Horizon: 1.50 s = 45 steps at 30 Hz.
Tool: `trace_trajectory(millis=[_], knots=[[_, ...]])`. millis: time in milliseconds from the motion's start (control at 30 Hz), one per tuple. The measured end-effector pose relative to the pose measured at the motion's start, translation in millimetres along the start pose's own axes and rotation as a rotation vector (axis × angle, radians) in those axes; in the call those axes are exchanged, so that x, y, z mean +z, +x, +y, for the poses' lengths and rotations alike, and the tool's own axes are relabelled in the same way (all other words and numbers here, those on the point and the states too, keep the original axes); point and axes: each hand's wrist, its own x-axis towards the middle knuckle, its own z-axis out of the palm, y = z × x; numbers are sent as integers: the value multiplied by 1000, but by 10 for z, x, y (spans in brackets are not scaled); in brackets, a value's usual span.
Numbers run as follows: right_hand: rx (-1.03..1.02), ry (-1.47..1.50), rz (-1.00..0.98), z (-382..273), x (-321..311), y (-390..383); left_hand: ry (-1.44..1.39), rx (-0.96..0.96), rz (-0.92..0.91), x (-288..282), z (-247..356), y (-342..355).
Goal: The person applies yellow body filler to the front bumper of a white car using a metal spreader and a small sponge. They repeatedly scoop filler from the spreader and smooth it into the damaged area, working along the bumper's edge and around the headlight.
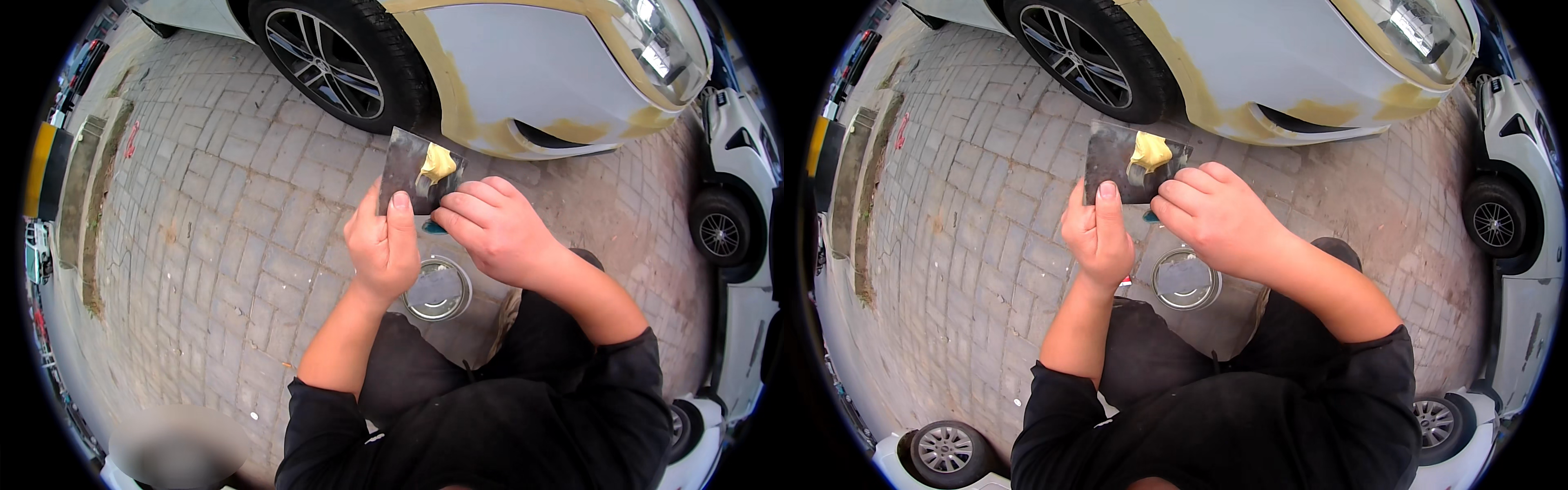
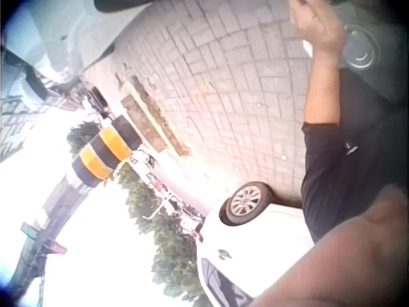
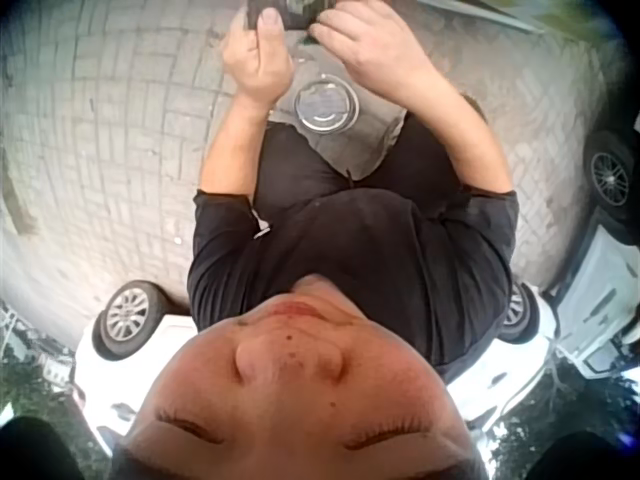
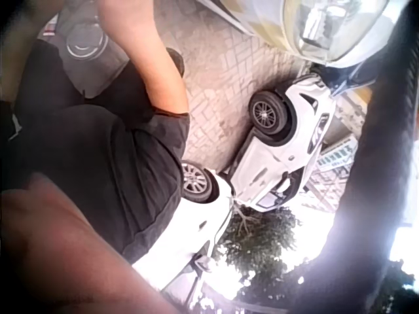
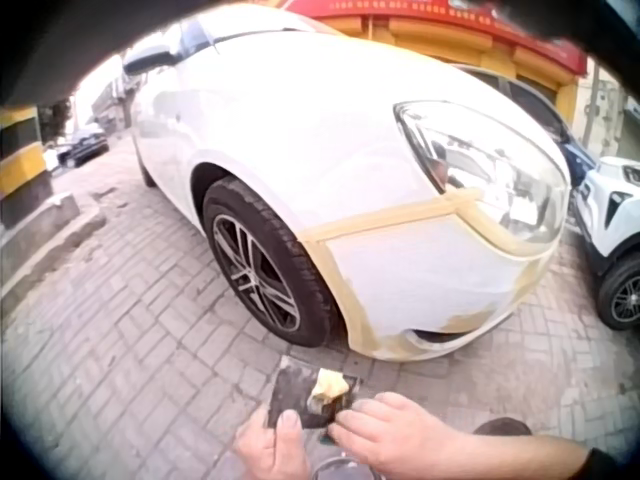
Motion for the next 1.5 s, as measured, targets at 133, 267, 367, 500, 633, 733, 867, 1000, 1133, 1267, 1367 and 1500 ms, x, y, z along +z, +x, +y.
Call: trace_trajectory(millis=[133,267,367,500,633,733,867,1000,1133,1267,1367,1500], knots=[[26,64,-129,0,-70,-266,0,-105,117,-21,-8,-31],[529,744,-14,274,-177,-610,-432,-223,276,-57,-265,45],[1002,1581,186,581,-262,-869,-532,-334,311,117,-310,177],[1043,1851,277,940,-212,-1092,-538,-398,325,283,-402,183],[945,1880,267,1030,-111,-1068,-654,-559,326,319,-210,171],[816,1876,287,1163,-181,-1197,-711,-574,241,516,-20,446],[692,1796,226,1316,-127,-1299,-764,-553,161,569,60,635],[625,1763,177,1301,-177,-1494,-737,-538,178,695,571,692],[626,1752,144,1302,-329,-1488,-726,-504,189,684,671,764],[589,1649,27,1246,-368,-1315,-758,-517,239,596,690,794],[583,1535,-96,1283,-135,-1098,-786,-489,240,353,427,947],[620,1478,-233,1321,-103,-605,-799,-603,252,271,78,1291]])
